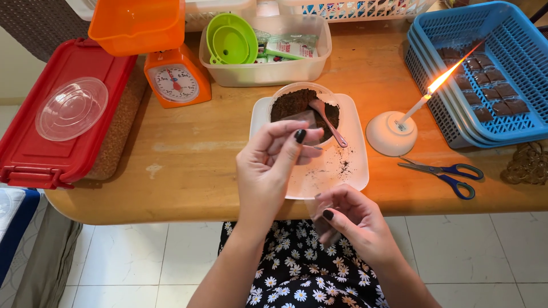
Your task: Manual packaging of powder samples into small plastic bags, including scooping the powder and heat-sealing the bags with a candle flame.
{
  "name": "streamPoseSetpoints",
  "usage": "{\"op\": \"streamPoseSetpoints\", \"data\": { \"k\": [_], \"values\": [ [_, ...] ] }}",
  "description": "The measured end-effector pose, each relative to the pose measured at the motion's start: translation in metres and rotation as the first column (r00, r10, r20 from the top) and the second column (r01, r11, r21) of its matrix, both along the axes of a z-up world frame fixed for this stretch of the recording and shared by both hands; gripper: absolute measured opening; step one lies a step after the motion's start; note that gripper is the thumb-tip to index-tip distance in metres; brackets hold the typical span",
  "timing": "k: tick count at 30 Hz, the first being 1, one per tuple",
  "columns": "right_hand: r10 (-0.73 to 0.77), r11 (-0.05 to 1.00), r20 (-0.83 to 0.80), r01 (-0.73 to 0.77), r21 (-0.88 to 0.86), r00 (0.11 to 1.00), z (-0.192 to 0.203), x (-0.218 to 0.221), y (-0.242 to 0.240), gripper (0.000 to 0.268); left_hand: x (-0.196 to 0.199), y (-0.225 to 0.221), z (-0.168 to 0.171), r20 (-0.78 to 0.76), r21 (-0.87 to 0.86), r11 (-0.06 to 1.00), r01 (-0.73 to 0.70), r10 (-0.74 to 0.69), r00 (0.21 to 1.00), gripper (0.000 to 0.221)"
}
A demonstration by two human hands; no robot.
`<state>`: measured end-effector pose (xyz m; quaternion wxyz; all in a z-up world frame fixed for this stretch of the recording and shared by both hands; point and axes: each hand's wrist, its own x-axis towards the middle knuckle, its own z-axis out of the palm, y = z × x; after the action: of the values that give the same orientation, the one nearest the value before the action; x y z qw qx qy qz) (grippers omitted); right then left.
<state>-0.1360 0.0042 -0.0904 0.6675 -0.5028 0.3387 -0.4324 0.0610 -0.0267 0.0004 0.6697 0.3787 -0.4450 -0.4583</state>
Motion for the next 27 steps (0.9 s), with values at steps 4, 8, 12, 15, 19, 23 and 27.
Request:
{"op": "streamPoseSetpoints", "data": {
  "k": [4, 8, 12, 15, 19, 23, 27],
  "values": [
    [0.008, 0.998, 0.031, -0.006, -0.059, 1.0, 0.006, 0.002, 0.001, 0.014, -0.003, 0.007, 0.011, 0.012, 0.008, 1.0, 0.017, -0.017, 1.0, 0.02],
    [-0.016, 0.999, 0.052, 0.017, -0.031, 0.999, 0.002, 0.002, 0.001, 0.015, -0.005, 0.011, 0.017, 0.023, -0.018, 0.999, 0.038, -0.037, 0.999, 0.024],
    [-0.027, 0.999, -0.021, 0.027, -0.025, 0.999, 0.0, 0.002, 0.0, 0.017, -0.004, 0.011, 0.016, 0.011, -0.029, 0.998, 0.048, -0.048, 0.999, 0.023],
    [0.082, 0.977, 0.082, -0.064, -0.203, 0.993, 0.012, 0.013, -0.004, 0.033, -0.001, 0.011, 0.018, 0.034, -0.021, 1.0, 0.007, -0.006, 0.999, 0.02],
    [0.09, 0.949, -0.094, -0.114, -0.293, 0.992, 0.003, 0.008, -0.016, 0.051, 0.011, 0.015, 0.024, 0.086, -0.052, 0.999, -0.015, 0.019, 0.996, 0.025],
    [-0.25, 0.852, -0.341, 0.039, -0.522, 0.906, 0.014, 0.001, -0.022, 0.033, 0.021, 0.003, 0.011, 0.107, -0.06, 0.997, -0.039, 0.046, 0.993, 0.016],
    [-0.423, 0.755, -0.322, 0.133, -0.642, 0.847, 0.03, -0.001, -0.029, 0.022, 0.026, -0.011, -0.008, 0.12, -0.044, 0.998, -0.049, 0.054, 0.991, 0.01]
  ]
}}
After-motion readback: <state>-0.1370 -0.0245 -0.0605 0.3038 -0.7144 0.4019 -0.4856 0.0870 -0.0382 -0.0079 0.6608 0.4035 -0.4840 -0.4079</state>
